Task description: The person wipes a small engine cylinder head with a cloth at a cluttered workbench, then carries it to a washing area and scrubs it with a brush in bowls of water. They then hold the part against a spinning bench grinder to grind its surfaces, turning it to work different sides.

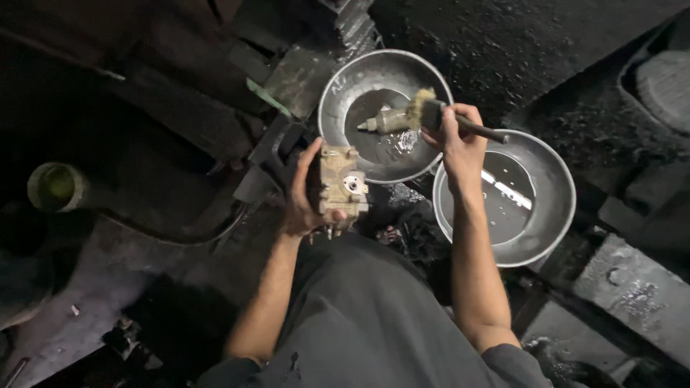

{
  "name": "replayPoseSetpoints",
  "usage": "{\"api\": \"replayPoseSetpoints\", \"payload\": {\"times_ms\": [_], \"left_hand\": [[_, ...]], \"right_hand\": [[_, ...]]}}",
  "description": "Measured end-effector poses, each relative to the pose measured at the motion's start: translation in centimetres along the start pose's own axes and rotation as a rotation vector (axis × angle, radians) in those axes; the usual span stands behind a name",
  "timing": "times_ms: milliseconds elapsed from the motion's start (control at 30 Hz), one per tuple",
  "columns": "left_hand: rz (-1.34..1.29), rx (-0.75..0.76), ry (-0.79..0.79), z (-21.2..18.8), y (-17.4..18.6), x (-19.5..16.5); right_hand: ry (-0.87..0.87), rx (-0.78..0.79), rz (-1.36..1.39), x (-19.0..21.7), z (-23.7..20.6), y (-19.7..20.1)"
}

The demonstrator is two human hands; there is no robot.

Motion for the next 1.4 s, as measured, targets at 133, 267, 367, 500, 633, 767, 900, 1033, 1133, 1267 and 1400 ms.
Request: {"api": "replayPoseSetpoints", "payload": {"times_ms": [133, 267, 367, 500, 633, 767, 900, 1033, 1133, 1267, 1400], "left_hand": [[0.264, -0.026, -0.13, 0.4, 0.7, 0.6], [0.431, -0.014, -0.282, 2.8, 0.0, 2.2], [0.466, -0.024, -0.398, 4.8, -0.9, 3.6], [0.501, -0.085, -0.336, 7.1, -1.5, 5.7], [0.42, -0.03, -0.486, 9.2, -0.3, 7.1], [0.316, 0.071, -0.646, 10.4, -0.9, 8.0], [0.238, 0.053, -0.638, 10.8, -2.1, 8.7], [0.253, -0.009, -0.55, 11.5, -2.1, 9.6], [0.269, 0.023, -0.605, 12.1, -1.9, 10.1], [0.223, 0.089, -0.625, 12.1, -2.5, 10.3], [0.2, 0.124, -0.664, 11.7, -3.5, 10.4]], "right_hand": [[-0.025, -0.088, 0.164, 0.2, 0.4, -0.5], [0.11, -0.092, 0.055, 3.2, -1.2, -1.8], [0.205, 0.014, -0.117, 3.7, -2.5, -5.4], [0.185, 0.195, -0.295, 4.0, -3.5, -7.7], [-0.032, 0.065, -0.279, 5.2, -4.1, -5.8], [0.241, -0.156, -0.103, 5.5, -3.4, -6.8], [0.23, -0.104, -0.317, 3.8, -3.7, -8.9], [0.078, -0.075, -0.21, 3.2, -6.1, -7.3], [0.012, -0.089, -0.309, 4.0, -7.0, -5.7], [0.278, -0.281, -0.109, 4.7, -6.5, -6.6], [0.169, -0.306, -0.207, 3.2, -5.9, -9.0]]}}
Point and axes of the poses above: each hand's wrist, its own z-axis towards the middle knuckle, its own y-axis out of the back of the hand, x = y × z, the point moved 2 cm from there along z, towards the middle knuckle, and after that the axes turned 5 degrees about z, right-handed, at the moved point
